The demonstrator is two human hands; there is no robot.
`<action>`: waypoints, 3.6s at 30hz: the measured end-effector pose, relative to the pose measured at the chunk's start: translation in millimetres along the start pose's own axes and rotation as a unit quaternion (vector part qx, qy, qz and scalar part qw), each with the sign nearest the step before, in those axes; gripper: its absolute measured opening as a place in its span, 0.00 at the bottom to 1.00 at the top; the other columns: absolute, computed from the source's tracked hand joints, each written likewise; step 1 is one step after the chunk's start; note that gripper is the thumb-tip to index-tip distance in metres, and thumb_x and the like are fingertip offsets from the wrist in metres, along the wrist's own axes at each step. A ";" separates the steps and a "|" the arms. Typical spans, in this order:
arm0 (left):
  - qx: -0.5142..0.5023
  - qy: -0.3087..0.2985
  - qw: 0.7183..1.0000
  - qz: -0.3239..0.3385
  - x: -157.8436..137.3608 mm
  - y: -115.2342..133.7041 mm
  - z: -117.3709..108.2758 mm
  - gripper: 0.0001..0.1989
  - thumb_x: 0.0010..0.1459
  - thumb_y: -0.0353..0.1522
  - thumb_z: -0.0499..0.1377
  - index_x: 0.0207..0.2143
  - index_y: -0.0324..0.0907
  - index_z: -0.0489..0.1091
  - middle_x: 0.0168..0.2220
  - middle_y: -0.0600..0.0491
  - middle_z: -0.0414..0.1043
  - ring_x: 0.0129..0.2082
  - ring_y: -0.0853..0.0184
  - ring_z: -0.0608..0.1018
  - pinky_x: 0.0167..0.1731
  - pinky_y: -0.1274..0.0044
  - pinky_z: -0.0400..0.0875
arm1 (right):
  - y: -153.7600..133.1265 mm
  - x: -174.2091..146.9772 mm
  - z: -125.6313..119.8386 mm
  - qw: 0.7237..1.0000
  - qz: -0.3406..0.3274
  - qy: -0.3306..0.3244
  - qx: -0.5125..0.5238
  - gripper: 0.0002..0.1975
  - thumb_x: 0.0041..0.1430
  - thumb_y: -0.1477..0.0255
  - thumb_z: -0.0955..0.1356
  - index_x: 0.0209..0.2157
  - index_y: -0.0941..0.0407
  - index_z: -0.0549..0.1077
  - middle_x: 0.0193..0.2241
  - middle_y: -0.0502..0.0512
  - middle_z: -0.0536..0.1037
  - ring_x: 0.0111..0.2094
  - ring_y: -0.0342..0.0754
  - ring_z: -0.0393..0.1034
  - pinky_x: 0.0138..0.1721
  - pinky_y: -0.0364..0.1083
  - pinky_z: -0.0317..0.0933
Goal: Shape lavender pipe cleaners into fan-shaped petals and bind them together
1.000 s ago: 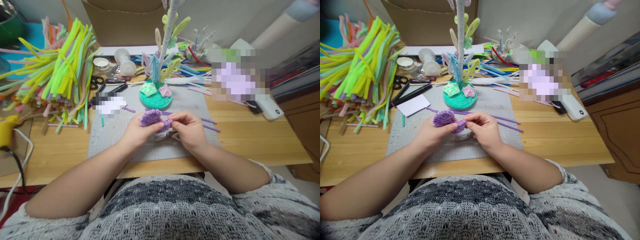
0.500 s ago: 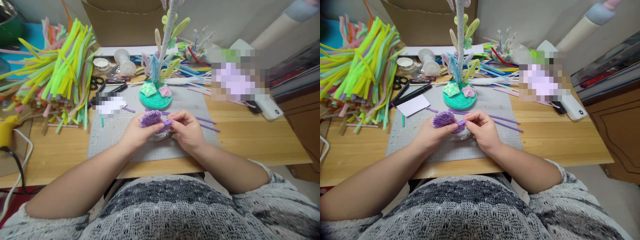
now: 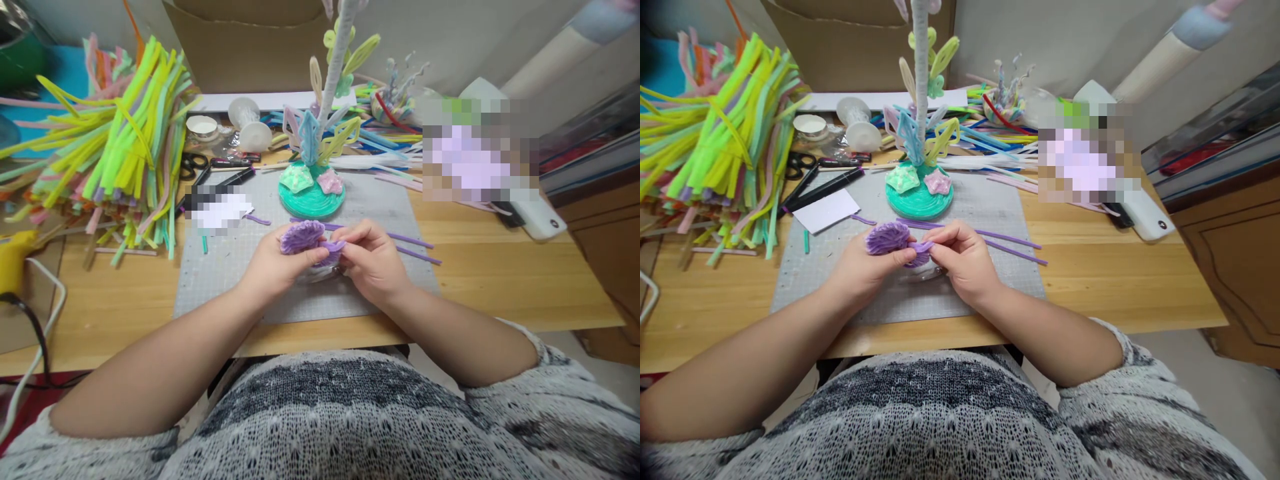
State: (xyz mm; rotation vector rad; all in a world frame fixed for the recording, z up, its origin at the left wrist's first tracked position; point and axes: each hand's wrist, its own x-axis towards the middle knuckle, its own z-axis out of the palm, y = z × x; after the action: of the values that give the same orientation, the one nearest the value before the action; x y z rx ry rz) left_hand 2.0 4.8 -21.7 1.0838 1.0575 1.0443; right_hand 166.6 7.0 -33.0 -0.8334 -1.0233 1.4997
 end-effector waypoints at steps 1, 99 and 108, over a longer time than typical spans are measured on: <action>0.002 0.000 1.000 0.003 -0.2 0.7 0.2 0.16 0.44 0.37 0.71 0.34 0.39 0.75 0.34 0.51 0.79 0.34 0.66 0.78 0.40 0.72 0.73 | -0.4 0.5 0.3 0.999 0.028 0.000 0.016 0.12 0.45 0.70 0.75 0.25 0.54 0.68 0.28 0.46 0.77 0.28 0.40 0.70 0.28 0.41 0.63; -0.145 0.030 0.986 -0.076 2.2 -3.8 3.6 0.10 0.43 0.33 0.70 0.28 0.39 0.76 0.26 0.55 0.75 0.26 0.72 0.73 0.30 0.78 0.67 | -5.2 -7.1 0.3 0.951 -0.190 -0.066 -0.237 0.04 0.63 0.75 0.63 0.34 0.54 0.68 0.33 0.51 0.70 0.33 0.43 0.67 0.36 0.46 0.64; 0.047 0.075 0.996 -0.009 -2.1 3.3 6.2 0.08 0.46 0.33 0.66 0.29 0.39 0.75 0.27 0.55 0.75 0.29 0.68 0.73 0.35 0.75 0.66 | -5.7 -11.1 -1.2 0.913 -0.169 -0.035 -0.370 0.07 0.56 0.70 0.70 0.37 0.54 0.69 0.32 0.51 0.73 0.30 0.43 0.67 0.31 0.44 0.63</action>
State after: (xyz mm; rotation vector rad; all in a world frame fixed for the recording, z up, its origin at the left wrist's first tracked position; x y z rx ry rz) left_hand 7.3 2.3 -17.3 1.0815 1.2454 1.0825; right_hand 171.8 -3.4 -28.5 -1.0500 -1.7382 0.8310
